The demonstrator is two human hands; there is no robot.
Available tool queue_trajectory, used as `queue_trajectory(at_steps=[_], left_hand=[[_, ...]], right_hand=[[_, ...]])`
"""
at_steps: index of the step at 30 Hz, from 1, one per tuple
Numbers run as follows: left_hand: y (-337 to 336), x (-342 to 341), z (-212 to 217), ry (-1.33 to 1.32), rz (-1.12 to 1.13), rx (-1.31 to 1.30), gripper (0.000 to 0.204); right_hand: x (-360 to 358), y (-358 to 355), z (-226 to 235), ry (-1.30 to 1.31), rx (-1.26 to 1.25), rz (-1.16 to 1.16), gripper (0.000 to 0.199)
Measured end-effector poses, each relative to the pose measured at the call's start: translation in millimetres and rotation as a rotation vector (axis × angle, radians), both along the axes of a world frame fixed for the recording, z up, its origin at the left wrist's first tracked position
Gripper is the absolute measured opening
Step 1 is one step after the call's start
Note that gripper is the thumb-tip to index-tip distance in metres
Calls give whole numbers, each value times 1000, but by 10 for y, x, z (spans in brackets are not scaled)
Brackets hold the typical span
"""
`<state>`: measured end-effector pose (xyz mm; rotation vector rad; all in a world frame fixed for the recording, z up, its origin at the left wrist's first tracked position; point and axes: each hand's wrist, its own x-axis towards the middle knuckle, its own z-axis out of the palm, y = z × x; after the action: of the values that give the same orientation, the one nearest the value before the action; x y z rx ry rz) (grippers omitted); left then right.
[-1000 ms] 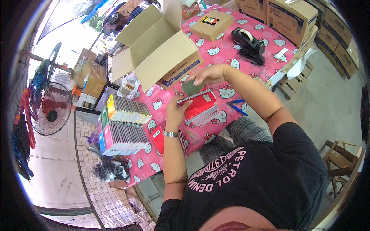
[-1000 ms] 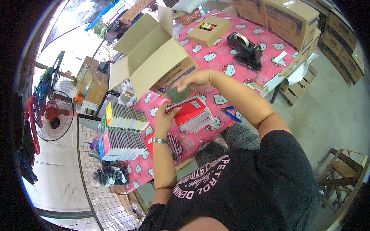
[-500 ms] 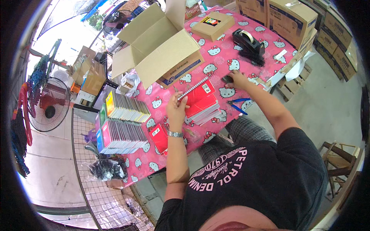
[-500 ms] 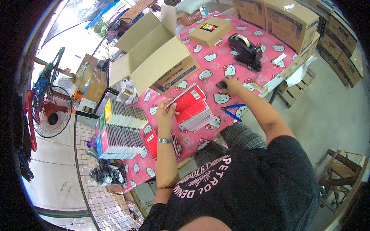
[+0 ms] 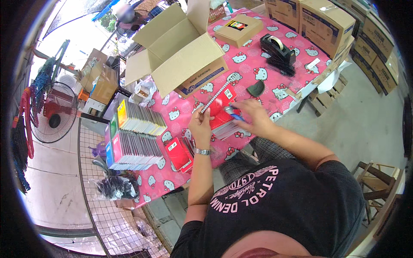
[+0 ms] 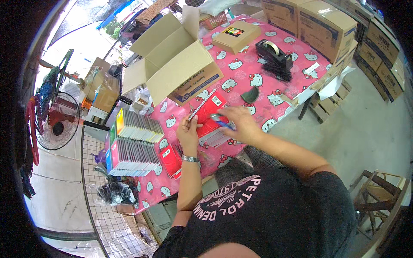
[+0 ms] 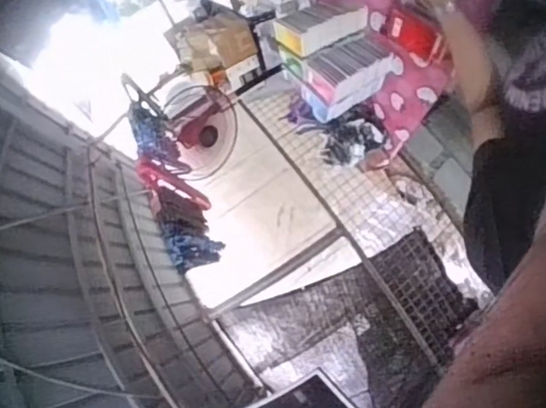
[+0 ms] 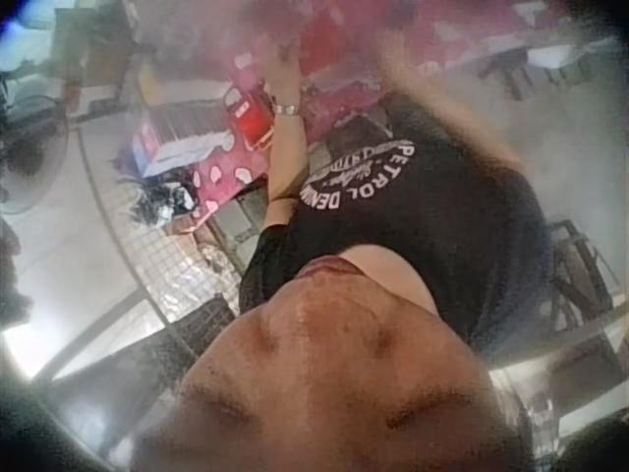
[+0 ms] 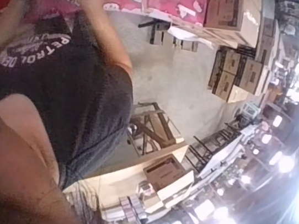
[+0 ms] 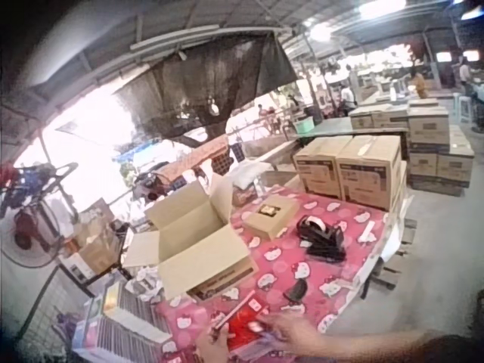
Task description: The person prepares notebooks by inserting a spiral binding into pre-punched holes and then uses a blue tool to crimp or trim the binding wire.
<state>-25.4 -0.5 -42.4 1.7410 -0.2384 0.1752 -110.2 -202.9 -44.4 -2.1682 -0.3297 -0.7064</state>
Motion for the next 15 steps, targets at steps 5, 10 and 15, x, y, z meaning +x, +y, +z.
queue_trajectory(at_steps=[5,10,15], left_hand=[[-20,-51,-72,-209,83,38,23],[-47,-182,49,-251,184,154,25],[200,-219,531,-672,233,501,23]], right_hand=[[71,289,392,-60,-173,42,53],[191,235,309,655,580,467,41],[193,108,247,497,583,511,41]])
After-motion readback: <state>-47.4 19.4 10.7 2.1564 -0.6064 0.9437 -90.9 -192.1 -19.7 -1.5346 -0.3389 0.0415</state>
